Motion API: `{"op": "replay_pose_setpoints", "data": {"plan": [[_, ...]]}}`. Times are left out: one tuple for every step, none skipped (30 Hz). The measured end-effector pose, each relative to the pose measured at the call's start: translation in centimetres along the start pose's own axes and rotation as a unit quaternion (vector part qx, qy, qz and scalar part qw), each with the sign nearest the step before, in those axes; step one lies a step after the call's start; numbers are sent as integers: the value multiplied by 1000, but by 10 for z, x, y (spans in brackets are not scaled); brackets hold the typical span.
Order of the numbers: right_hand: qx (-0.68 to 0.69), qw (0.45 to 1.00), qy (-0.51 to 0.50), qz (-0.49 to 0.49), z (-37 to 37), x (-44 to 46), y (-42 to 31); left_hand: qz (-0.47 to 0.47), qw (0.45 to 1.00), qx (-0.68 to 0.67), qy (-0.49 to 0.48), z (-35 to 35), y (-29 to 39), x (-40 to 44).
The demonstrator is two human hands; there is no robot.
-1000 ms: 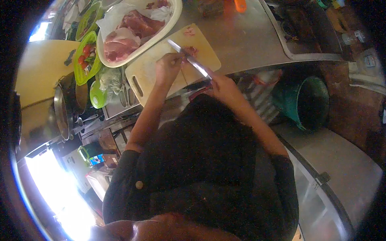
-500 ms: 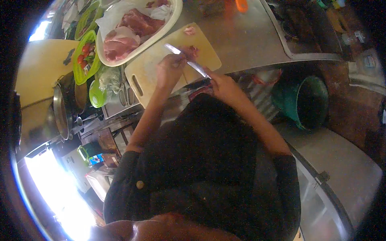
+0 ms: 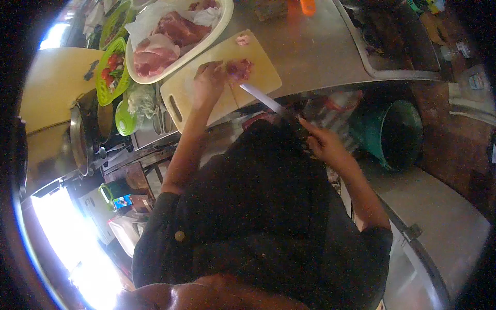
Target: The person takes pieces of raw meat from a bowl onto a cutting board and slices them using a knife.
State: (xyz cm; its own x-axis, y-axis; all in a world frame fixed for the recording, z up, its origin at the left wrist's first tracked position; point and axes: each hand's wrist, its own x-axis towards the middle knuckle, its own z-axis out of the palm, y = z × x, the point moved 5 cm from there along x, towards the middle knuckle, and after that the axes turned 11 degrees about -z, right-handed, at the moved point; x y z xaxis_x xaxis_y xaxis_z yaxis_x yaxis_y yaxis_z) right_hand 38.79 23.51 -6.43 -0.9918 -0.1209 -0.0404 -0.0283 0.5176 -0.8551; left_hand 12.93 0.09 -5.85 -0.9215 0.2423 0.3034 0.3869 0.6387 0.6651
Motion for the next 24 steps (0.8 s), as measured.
{"op": "replay_pose_setpoints", "data": {"plan": [[8, 1000, 5, -10, -6, -2, -7, -5, 1000, 12, -22, 0, -6, -1], [15, 1000, 10, -21, -13, -2, -14, -10, 999, 24, -43, 1, -14, -3], [22, 999, 15, -31, -17, -1, -18, -14, 997, 36, -65, 2, -18, -5], [35, 999, 16, -11, -16, 1, -19, -38, 996, 34, -69, -3, -8, -6], [46, 999, 17, 10, -14, 5, -21, -61, 995, 31, -72, -7, 4, -9], [57, 998, 18, 28, -12, 11, -22, -84, 993, 28, -74, -10, 13, -8], [23, 999, 26, -3, -6, 18, -18, -85, 992, 37, -82, -7, 9, -6], [-10, 999, 35, -35, 6, 24, -8, -86, 991, 46, -90, -2, 2, -6], [-43, 996, 45, -66, 11, 32, -9, -86, 990, 55, -98, -6, 9, 0], [-53, 997, 37, -42, 13, 35, -6, -85, 992, 18, -91, -13, 16, 6], [-63, 997, 30, -16, 16, 36, -4, -83, 993, -20, -87, -22, 23, 11], [-72, 997, 21, 11, 17, 37, -3, -83, 991, -59, -83, -36, 40, 22], [-60, 998, 27, 0, 16, 38, -4, -104, 992, -53, -37, -52, 51, 39], [-46, 998, 32, -11, 17, 38, -5, 14, 991, -90, 98, -69, 66, 57], [-33, 999, 37, -20, 17, 37, -6, 24, 990, -95, 100, -81, 80, 77], [-40, 997, 54, -42, 18, 36, -6, 33, 989, -101, 101, -90, 91, 96], [-47, 994, 72, -62, 19, 34, -5, 39, 985, -94, 139, -90, 89, 117], [-54, 991, 90, -82, 20, 31, -5, 45, 979, -87, 177, -85, 84, 136], [-50, 993, 87, -67, 21, 29, -4, 63, 983, -42, 165, -74, 78, 149], [-45, 994, 83, -52, 21, 27, -3, 82, 985, 4, 153, -63, 72, 158], [-41, 995, 80, -40, 20, 26, -2, 172, 968, 53, 173, -59, 78, 152], [-44, 994, 91, -31, 18, 27, -3, 259, 940, 102, 198, -56, 84, 144], [-46, 994, 101, -22, 16, 28, -5, 181, 977, 29, 112, -43, 73, 129], [-47, 993, 110, -14, 15, 28, -8, 97, 994, -44, 25, -31, 69, 106]]}}
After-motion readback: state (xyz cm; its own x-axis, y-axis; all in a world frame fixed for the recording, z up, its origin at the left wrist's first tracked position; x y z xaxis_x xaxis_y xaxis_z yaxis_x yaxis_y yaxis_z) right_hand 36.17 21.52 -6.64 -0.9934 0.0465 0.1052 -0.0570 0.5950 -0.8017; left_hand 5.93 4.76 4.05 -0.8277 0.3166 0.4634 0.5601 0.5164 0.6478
